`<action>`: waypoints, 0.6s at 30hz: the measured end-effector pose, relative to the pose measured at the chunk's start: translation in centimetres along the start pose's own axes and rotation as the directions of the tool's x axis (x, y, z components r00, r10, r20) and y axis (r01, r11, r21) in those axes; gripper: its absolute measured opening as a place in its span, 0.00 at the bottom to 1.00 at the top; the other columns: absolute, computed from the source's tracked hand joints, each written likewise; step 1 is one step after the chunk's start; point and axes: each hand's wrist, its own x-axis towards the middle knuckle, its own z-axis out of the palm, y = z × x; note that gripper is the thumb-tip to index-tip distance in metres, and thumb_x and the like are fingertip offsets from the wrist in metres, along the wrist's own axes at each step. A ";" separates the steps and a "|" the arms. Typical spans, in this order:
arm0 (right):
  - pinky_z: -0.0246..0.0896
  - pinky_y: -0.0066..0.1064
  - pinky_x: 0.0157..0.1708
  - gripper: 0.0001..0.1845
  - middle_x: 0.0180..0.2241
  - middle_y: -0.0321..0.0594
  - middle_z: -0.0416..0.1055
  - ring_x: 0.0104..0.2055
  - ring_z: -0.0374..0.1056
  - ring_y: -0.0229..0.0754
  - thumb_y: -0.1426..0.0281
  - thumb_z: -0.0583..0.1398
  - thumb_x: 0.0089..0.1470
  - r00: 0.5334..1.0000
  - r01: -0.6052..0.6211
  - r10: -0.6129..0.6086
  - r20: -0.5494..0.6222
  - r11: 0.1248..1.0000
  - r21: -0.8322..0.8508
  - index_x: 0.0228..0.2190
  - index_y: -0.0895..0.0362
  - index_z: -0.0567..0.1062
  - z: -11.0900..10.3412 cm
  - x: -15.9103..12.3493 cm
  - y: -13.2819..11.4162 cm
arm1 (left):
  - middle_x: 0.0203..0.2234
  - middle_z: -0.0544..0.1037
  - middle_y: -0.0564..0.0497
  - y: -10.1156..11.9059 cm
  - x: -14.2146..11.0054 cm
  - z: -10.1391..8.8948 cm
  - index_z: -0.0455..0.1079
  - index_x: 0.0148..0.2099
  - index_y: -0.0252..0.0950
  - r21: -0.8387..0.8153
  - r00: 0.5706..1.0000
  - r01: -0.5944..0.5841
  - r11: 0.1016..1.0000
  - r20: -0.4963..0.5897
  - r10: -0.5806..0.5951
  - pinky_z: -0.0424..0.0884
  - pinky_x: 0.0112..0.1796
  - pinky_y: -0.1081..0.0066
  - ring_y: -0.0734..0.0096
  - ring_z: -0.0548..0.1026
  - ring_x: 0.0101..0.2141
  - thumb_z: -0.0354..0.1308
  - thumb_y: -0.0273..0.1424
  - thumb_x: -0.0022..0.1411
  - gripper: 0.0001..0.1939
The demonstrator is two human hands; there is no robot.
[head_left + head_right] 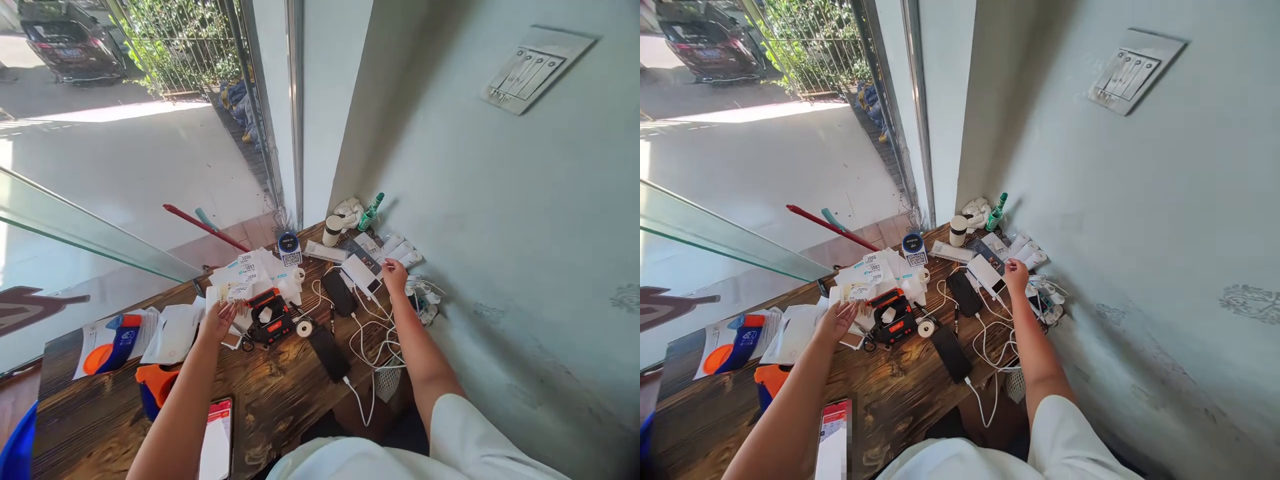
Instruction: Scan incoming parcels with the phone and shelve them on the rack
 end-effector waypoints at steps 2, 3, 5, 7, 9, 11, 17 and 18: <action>0.70 0.40 0.40 0.14 0.41 0.41 0.72 0.38 0.71 0.43 0.61 0.59 0.65 0.994 0.046 -0.047 0.094 0.999 0.021 0.44 0.59 0.73 0.4 -1.1 -1.0 | 0.33 0.76 0.44 -1.0 -0.8 -0.9 0.66 0.43 0.32 0.021 0.997 -0.063 0.998 -0.037 0.063 0.76 0.29 0.74 0.69 0.79 0.33 0.48 0.25 0.67 0.06; 0.70 0.39 0.39 0.14 0.42 0.42 0.72 0.38 0.71 0.42 0.61 0.59 0.65 0.982 0.081 -0.087 0.165 0.996 0.043 0.45 0.59 0.73 0.9 -2.5 -1.8 | 0.34 0.76 0.45 -1.7 -1.4 -1.4 0.66 0.43 0.33 0.042 0.992 -0.103 0.994 -0.064 0.106 0.75 0.30 0.75 0.71 0.78 0.32 0.50 0.25 0.66 0.05; 0.70 0.37 0.38 0.13 0.41 0.41 0.73 0.37 0.70 0.41 0.61 0.59 0.65 0.905 0.172 -0.206 0.372 0.978 0.122 0.43 0.57 0.73 2.4 -6.8 -3.7 | 0.35 0.75 0.48 -3.8 -2.8 -2.3 0.67 0.44 0.34 0.105 0.973 -0.188 0.977 -0.115 0.199 0.71 0.27 0.79 0.76 0.77 0.30 0.53 0.26 0.63 0.07; 0.70 0.35 0.37 0.14 0.38 0.39 0.73 0.35 0.70 0.40 0.59 0.62 0.61 0.751 0.238 -0.320 0.578 0.947 0.214 0.39 0.58 0.75 4.3 -12.2 -5.7 | 0.34 0.75 0.50 -6.4 -4.4 -2.8 0.69 0.46 0.36 0.191 0.959 -0.242 0.951 -0.103 0.264 0.66 0.24 0.81 0.78 0.74 0.28 0.56 0.28 0.60 0.11; 0.70 0.36 0.37 0.15 0.39 0.40 0.73 0.36 0.70 0.40 0.58 0.64 0.58 0.629 0.256 -0.362 0.688 0.932 0.257 0.38 0.57 0.75 6.3 -17.2 -7.3 | 0.33 0.76 0.51 -9.3 -6.1 -2.8 0.71 0.48 0.36 0.274 0.962 -0.258 0.926 -0.011 0.271 0.64 0.23 0.79 0.77 0.73 0.27 0.60 0.32 0.55 0.16; 0.69 0.40 0.40 0.17 0.43 0.42 0.72 0.40 0.69 0.44 0.57 0.65 0.57 0.598 0.240 -0.334 0.728 0.942 0.236 0.41 0.57 0.75 8.1 -20.9 -8.2 | 0.32 0.76 0.50 -12.1 -7.5 -2.5 0.72 0.48 0.36 0.347 0.968 -0.249 0.904 0.116 0.222 0.64 0.24 0.77 0.73 0.73 0.27 0.63 0.35 0.52 0.20; 0.69 0.42 0.43 0.14 0.43 0.42 0.72 0.41 0.70 0.45 0.61 0.63 0.61 0.591 0.062 -0.234 0.772 0.967 0.246 0.43 0.58 0.73 10.3 -23.5 -8.0 | 0.35 0.78 0.44 -17.2 -9.4 -1.1 0.73 0.44 0.34 0.554 0.944 -0.129 0.823 0.323 -0.070 0.70 0.31 0.70 0.64 0.77 0.34 0.67 0.40 0.50 0.21; 0.70 0.41 0.41 0.14 0.41 0.41 0.72 0.40 0.70 0.44 0.61 0.62 0.62 0.582 0.017 -0.233 0.779 0.961 0.275 0.42 0.59 0.73 10.0 -23.5 -7.9 | 0.37 0.78 0.42 -17.4 -9.6 -0.8 0.73 0.45 0.33 0.574 0.933 -0.099 0.813 0.338 -0.124 0.71 0.31 0.68 0.61 0.78 0.35 0.65 0.43 0.53 0.22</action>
